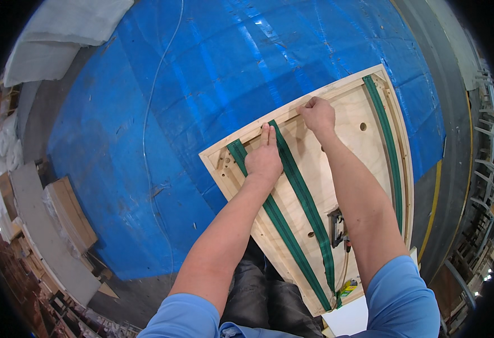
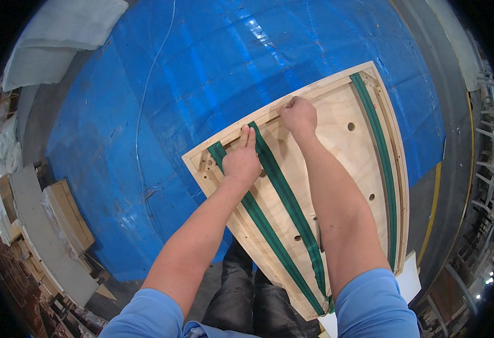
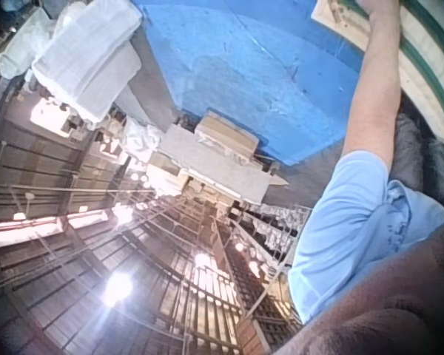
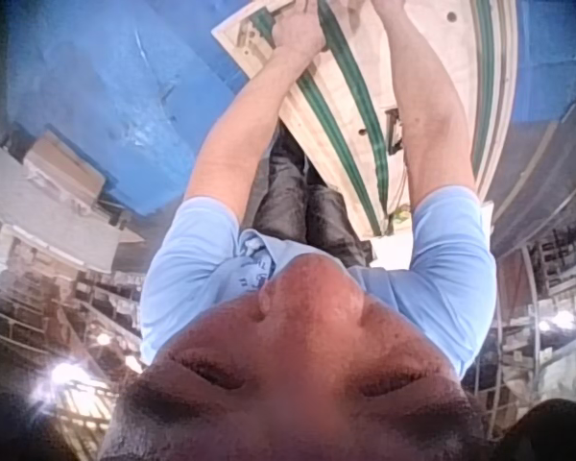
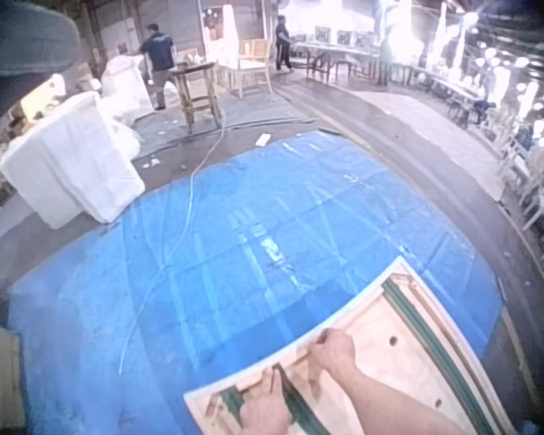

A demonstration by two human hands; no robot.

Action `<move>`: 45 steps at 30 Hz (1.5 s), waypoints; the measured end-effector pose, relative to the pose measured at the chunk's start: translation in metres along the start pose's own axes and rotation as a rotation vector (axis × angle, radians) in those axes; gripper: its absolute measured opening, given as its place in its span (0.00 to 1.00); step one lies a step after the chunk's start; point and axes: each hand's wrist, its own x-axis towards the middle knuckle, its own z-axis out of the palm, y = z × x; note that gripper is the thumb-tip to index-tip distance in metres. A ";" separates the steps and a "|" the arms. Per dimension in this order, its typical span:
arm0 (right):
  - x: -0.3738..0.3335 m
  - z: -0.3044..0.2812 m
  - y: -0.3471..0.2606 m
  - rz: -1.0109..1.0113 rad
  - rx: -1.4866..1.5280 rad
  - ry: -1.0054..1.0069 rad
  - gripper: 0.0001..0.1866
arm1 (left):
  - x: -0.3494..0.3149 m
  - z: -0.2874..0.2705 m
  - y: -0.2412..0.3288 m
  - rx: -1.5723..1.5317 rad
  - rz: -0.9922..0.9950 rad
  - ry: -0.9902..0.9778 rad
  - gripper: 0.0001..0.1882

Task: The person attaches green fabric strips to a wooden board using a pneumatic nail gun and scissors. They position the fabric, staple it in place, and trim the excess material.

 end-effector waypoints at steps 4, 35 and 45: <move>-0.002 0.001 -0.003 0.000 0.017 0.000 0.15 | 0.000 0.000 -0.002 0.011 -0.002 0.010 0.42; -0.023 0.002 -0.009 0.047 0.173 0.154 0.30 | 0.004 -0.001 -0.001 0.017 -0.002 0.023 0.37; -0.024 0.005 -0.006 0.082 0.196 0.218 0.53 | 0.003 -0.007 0.003 0.012 -0.004 -0.002 0.37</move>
